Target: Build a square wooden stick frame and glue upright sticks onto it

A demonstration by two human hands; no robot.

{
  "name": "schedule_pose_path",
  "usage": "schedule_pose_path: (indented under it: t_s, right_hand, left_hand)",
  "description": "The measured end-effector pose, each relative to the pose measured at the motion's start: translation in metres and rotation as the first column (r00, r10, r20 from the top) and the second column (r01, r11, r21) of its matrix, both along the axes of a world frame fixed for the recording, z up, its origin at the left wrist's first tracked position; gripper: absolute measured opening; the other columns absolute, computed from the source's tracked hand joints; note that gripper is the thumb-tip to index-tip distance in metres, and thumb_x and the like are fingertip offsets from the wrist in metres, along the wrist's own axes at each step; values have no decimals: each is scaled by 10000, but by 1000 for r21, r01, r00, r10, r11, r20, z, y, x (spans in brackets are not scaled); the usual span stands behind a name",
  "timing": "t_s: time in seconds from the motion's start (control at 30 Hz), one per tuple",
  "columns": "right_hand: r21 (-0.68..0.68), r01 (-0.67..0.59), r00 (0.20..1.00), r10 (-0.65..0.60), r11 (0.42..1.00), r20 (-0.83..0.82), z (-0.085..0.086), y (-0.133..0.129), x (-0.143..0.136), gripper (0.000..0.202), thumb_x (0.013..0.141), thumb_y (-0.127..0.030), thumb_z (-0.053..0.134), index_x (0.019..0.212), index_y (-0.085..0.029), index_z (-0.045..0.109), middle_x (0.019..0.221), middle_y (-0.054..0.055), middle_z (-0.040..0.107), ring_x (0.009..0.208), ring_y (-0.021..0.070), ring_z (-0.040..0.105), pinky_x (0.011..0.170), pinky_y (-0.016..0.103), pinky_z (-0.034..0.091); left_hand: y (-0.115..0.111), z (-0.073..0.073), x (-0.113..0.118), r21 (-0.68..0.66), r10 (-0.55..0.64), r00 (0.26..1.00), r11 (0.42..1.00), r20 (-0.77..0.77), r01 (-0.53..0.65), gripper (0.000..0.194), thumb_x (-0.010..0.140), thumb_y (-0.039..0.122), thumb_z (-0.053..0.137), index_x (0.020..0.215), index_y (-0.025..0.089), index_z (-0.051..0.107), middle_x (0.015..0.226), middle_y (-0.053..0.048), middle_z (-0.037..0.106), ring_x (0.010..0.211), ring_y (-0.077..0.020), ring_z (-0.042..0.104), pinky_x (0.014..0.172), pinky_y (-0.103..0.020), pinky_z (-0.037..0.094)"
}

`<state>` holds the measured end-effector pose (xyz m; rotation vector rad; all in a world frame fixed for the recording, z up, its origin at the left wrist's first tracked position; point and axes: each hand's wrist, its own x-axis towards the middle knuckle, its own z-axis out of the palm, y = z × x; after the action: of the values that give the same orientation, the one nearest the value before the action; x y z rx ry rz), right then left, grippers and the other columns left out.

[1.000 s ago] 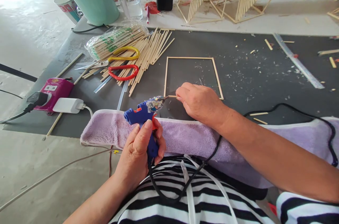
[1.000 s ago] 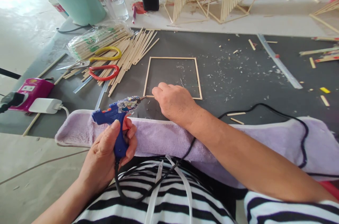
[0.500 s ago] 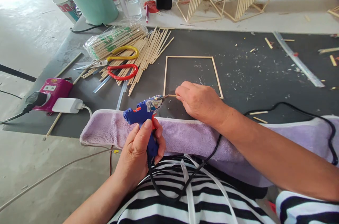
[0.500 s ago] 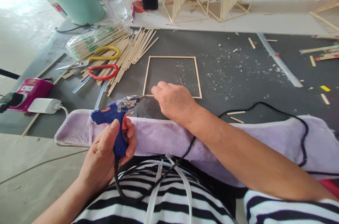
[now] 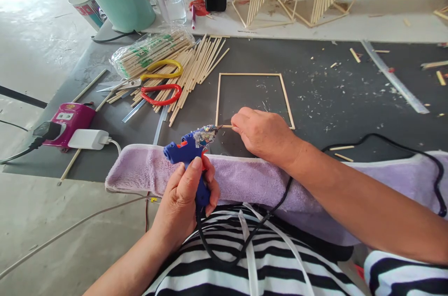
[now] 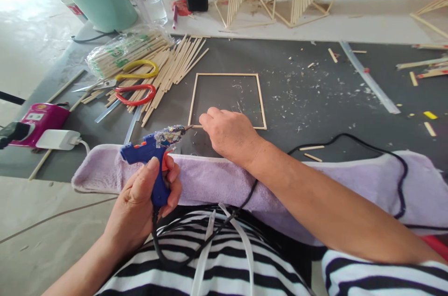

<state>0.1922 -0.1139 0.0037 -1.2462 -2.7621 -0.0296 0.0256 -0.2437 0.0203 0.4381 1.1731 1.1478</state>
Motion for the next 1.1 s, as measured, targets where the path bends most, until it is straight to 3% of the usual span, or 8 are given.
schedule_pose_path:
  t_s: [0.33, 0.57, 0.77, 1.1]
  right_hand:
    - [-4, 12, 1000, -12, 1000, 5, 1, 0, 1, 146, 959, -159, 488, 947, -191, 630, 944, 39, 655, 758, 165, 584, 595, 300, 267]
    - [-14, 20, 1000, -20, 1000, -3, 1, -1, 0, 144, 958, -159, 489, 951, -191, 630, 943, 38, 653, 762, 164, 583, 597, 302, 268]
    - [-25, 35, 999, -36, 999, -14, 2, -1, -1, 177, 983, -183, 459, 951, -194, 633, 943, 34, 656, 775, 167, 596, 597, 302, 266]
    - [-40, 33, 999, -33, 999, -18, 3, -1, -1, 191, 984, -179, 448, 959, -191, 637, 954, 49, 664, 792, 170, 600, 606, 306, 266]
  left_hand:
    - [-1, 0, 0, -19, -4, 1000, 1000, -19, 4, 349, 897, 520, 625, 851, 179, 562, 735, 37, 509, 443, -51, 471, 353, -154, 335]
    - [0, 7, 8, -55, 97, 994, 993, -57, -101, 311, 898, 482, 620, 832, 185, 552, 749, 33, 492, 439, -42, 447, 349, -136, 298]
    - [-1, 4, 2, -64, -12, 999, 998, -44, 9, 356, 870, 530, 650, 855, 185, 562, 736, 30, 517, 444, -57, 460, 360, -164, 340]
    - [-2, 1, 1, -44, 16, 1000, 999, -22, -17, 357, 860, 530, 663, 856, 185, 575, 718, 31, 523, 439, -65, 469, 354, -177, 329]
